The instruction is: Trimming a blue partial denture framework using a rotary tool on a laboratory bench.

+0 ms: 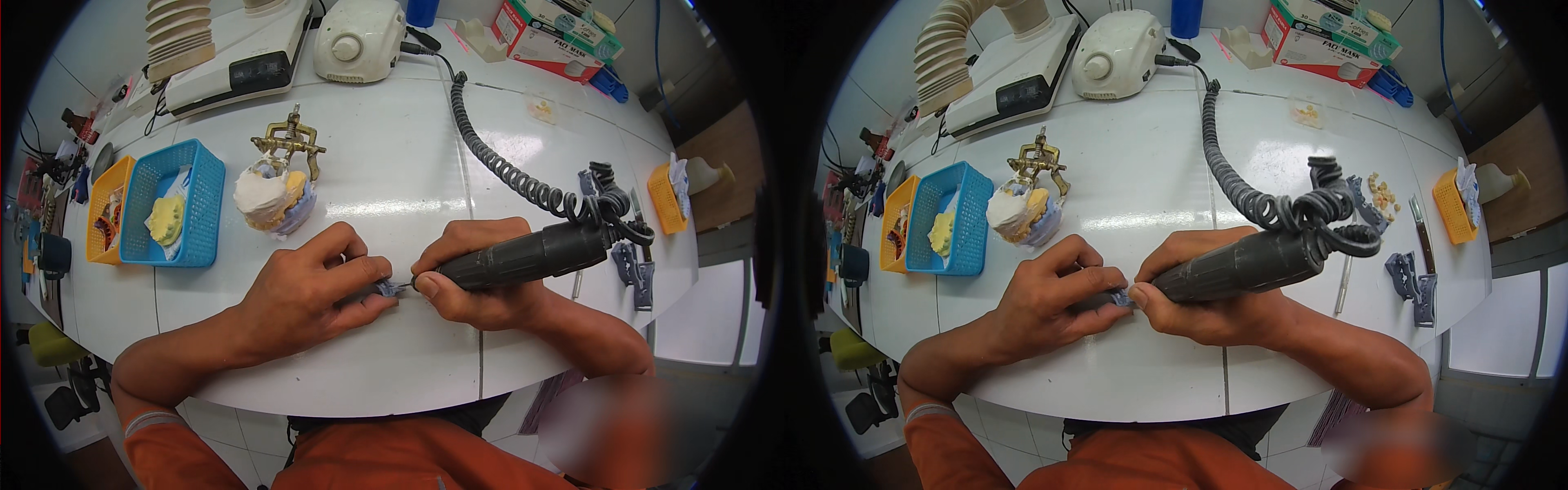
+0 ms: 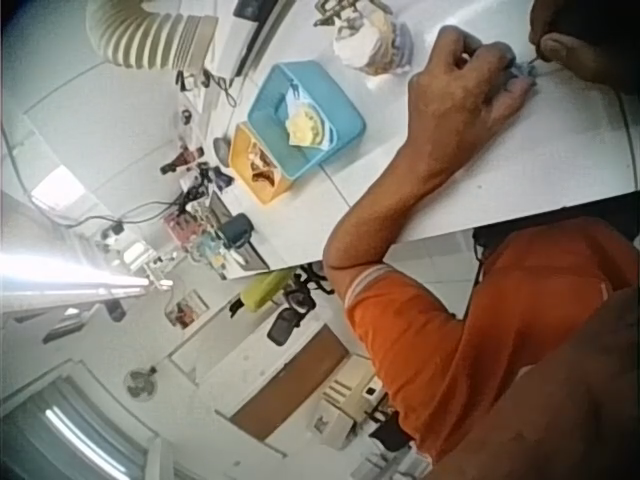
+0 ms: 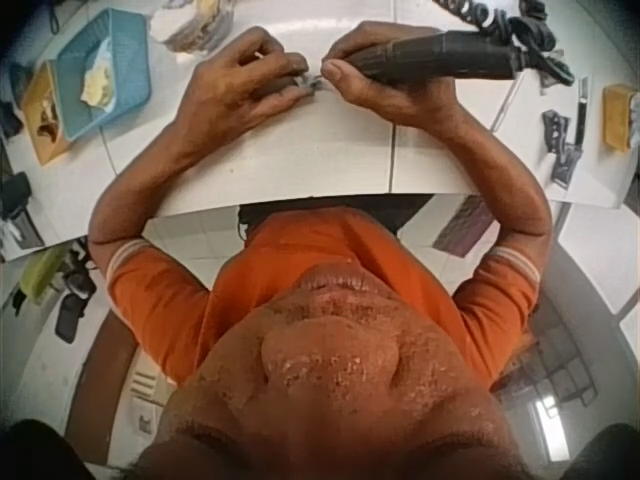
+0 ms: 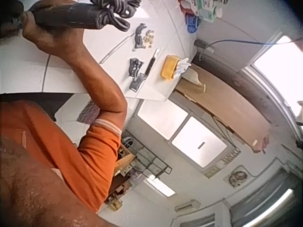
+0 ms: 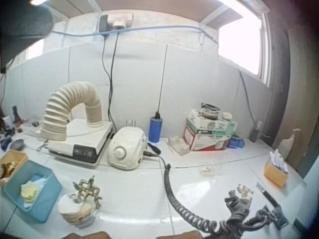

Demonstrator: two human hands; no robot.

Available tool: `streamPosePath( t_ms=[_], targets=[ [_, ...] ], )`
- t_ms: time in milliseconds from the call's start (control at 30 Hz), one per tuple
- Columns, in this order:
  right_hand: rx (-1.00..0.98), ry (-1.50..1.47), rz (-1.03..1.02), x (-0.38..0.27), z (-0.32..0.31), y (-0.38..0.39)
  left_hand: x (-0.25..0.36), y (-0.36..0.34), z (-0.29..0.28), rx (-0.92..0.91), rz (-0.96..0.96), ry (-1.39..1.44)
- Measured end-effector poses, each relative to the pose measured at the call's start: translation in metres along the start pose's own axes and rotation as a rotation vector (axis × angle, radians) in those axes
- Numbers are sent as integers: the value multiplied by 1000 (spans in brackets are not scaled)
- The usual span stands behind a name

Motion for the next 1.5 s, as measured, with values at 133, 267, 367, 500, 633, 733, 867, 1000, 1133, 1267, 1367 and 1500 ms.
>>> streamPosePath(
  t_ms=[133, 267, 367, 500, 633, 733, 867, 1000, 1133, 1267, 1367, 1500],
  targets=[
    [13, -15, 23, 3, -1, 2, 0, -1, 1, -6, 1, -7],
    [-19, 71, -32, -2, 1, 0, 0, 1, 0, 6, 13, -12],
    [9, 13, 14, 2, -2, 1, 1, -1, 0, -6, 9, -17],
    [10, 12, -10, 3, 1, 0, -1, 0, -1, -1, 10, -8],
    [-2, 7, 4, -1, 3, -2, -1, 1, -3, 3, 22, -28],
    [-8, 27, 7, -2, 1, -2, 0, 2, -3, -10, -1, -22],
    [94, -166, 223, 8, -6, 4, 0, 2, -4, -51, -2, -19],
    [213, -557, 473, 30, -30, 6, 8, -3, -9, -97, 32, -27],
    [352, -833, 532, 45, -45, 1, 5, -3, -5, -64, 54, -14],
    [370, -846, 578, 45, -47, 1, 6, -4, -3, -72, 33, -31],
    [381, -800, 552, 36, -43, 1, 7, -4, -3, -74, 7, -46],
    [376, -816, 511, 38, -41, 0, 7, -3, -2, -48, 25, -82]
  ],
)
Point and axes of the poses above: each hand's wrist, its own y-axis away from the middle knuckle, its own z-axis out of the palm, x = y × z, the point moved 4 cm from there along -y, towards the middle knuckle, and after that the axes turned 7 degrees about z, right-handed, at the moved point
